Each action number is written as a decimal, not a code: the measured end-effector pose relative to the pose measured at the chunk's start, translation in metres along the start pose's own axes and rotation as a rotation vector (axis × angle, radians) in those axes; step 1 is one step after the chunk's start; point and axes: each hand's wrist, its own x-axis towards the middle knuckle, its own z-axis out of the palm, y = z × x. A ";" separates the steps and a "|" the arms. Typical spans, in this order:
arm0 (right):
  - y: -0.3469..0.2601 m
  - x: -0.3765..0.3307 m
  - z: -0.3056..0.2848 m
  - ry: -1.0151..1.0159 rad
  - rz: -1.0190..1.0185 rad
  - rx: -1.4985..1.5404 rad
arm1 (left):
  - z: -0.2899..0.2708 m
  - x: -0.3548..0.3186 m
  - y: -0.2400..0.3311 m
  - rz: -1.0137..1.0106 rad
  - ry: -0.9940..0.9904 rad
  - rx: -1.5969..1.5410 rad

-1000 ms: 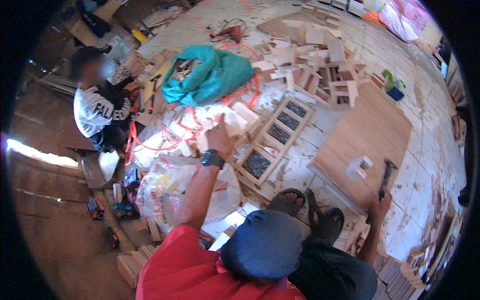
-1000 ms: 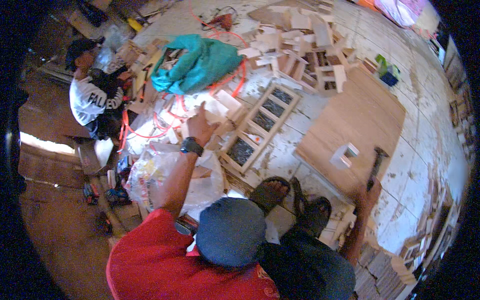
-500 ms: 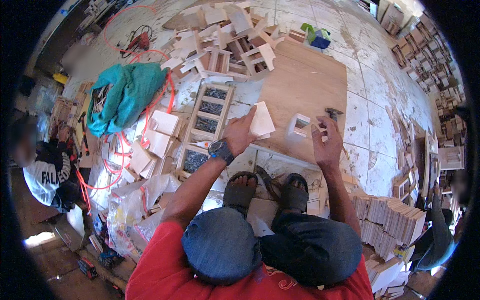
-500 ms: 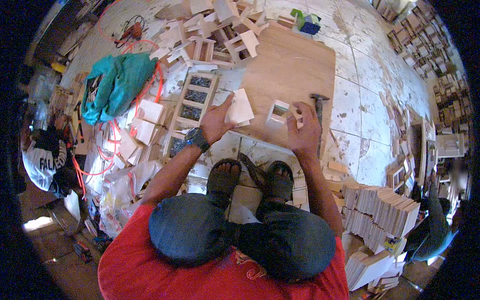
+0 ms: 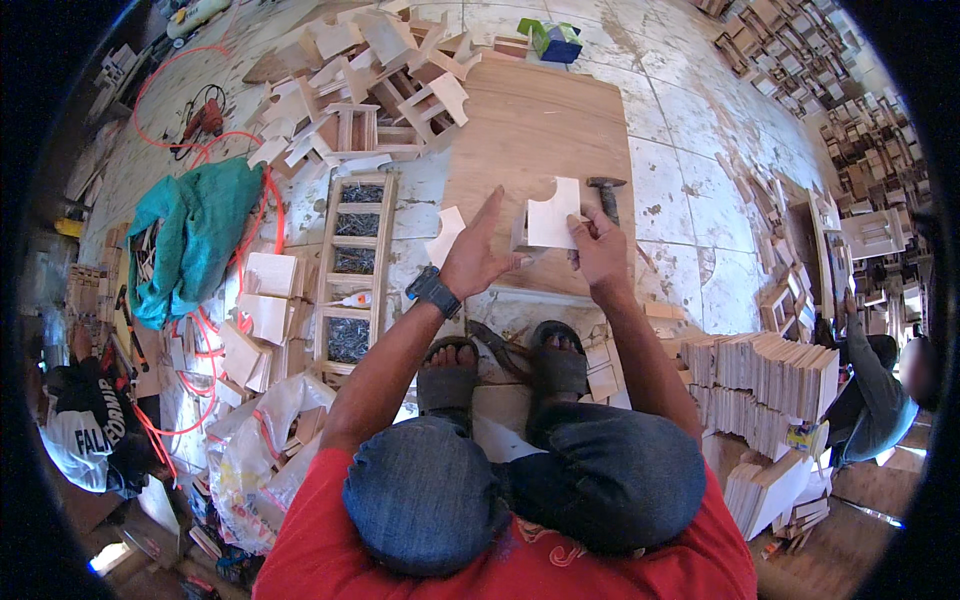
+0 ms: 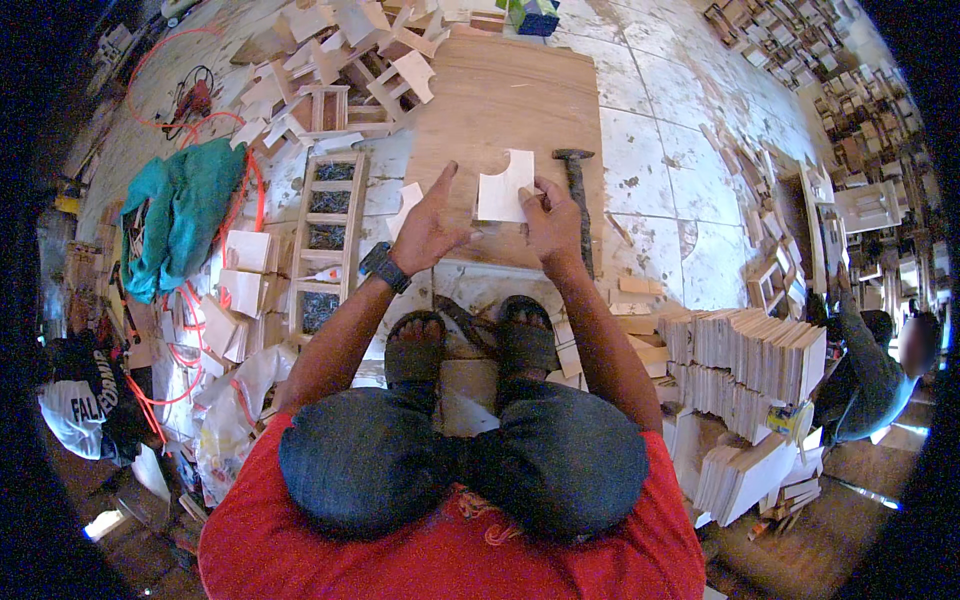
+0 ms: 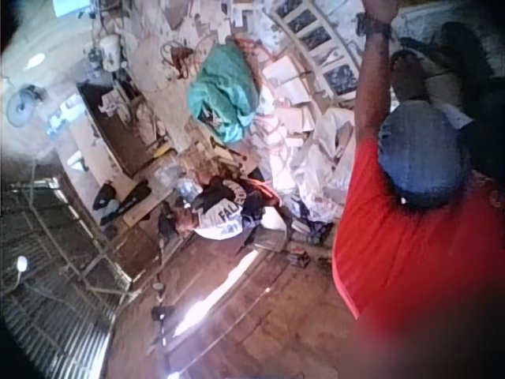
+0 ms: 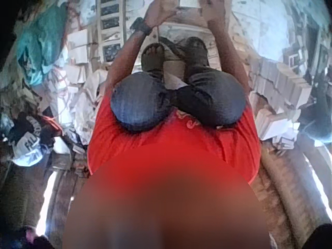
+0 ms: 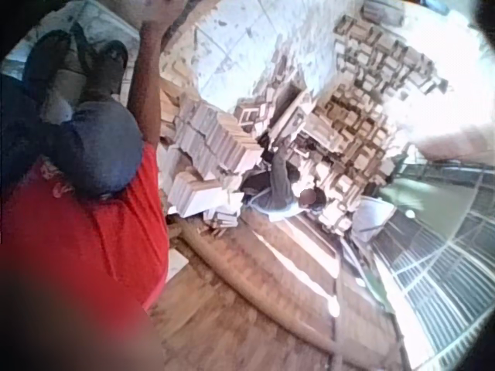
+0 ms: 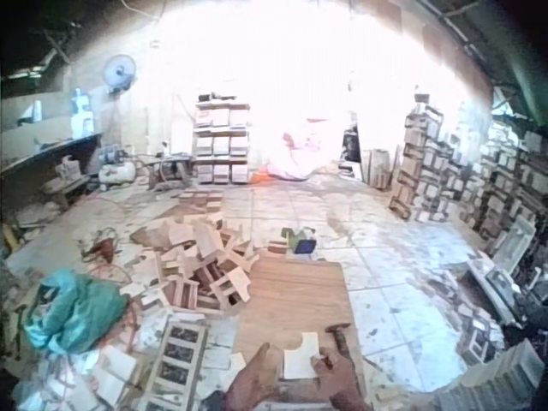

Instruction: The person assembles small wooden furniture pieces by hand, using a hammer to drive nails into the joints. They repeatedly pick up wooden parts, align them, and hammer nails to secure the structure.

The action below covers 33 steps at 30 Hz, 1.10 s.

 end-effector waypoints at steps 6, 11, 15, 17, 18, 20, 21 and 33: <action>0.012 0.002 0.004 0.008 -0.011 -0.012 | 0.027 0.009 -0.014 -0.075 -0.098 -0.092; 0.011 0.009 0.000 -0.025 -0.058 -0.043 | 0.040 0.005 -0.015 0.029 -0.010 -0.015; 0.014 0.012 -0.002 -0.077 -0.062 -0.019 | 0.049 0.001 -0.017 0.049 0.041 0.050; 0.014 0.012 -0.003 -0.087 -0.068 -0.011 | 0.051 0.000 -0.017 0.080 0.071 0.027; 0.014 0.012 -0.003 -0.086 -0.069 -0.010 | 0.052 0.000 -0.016 0.079 0.067 0.029; 0.012 0.011 -0.004 -0.081 -0.057 -0.031 | 0.051 -0.001 -0.014 0.075 0.074 0.032; 0.011 0.010 -0.003 -0.077 -0.043 -0.053 | 0.051 -0.001 -0.013 0.075 0.078 0.024; 0.022 0.007 -0.027 0.215 0.002 -0.103 | 0.015 -0.049 -0.019 -0.145 0.245 -0.122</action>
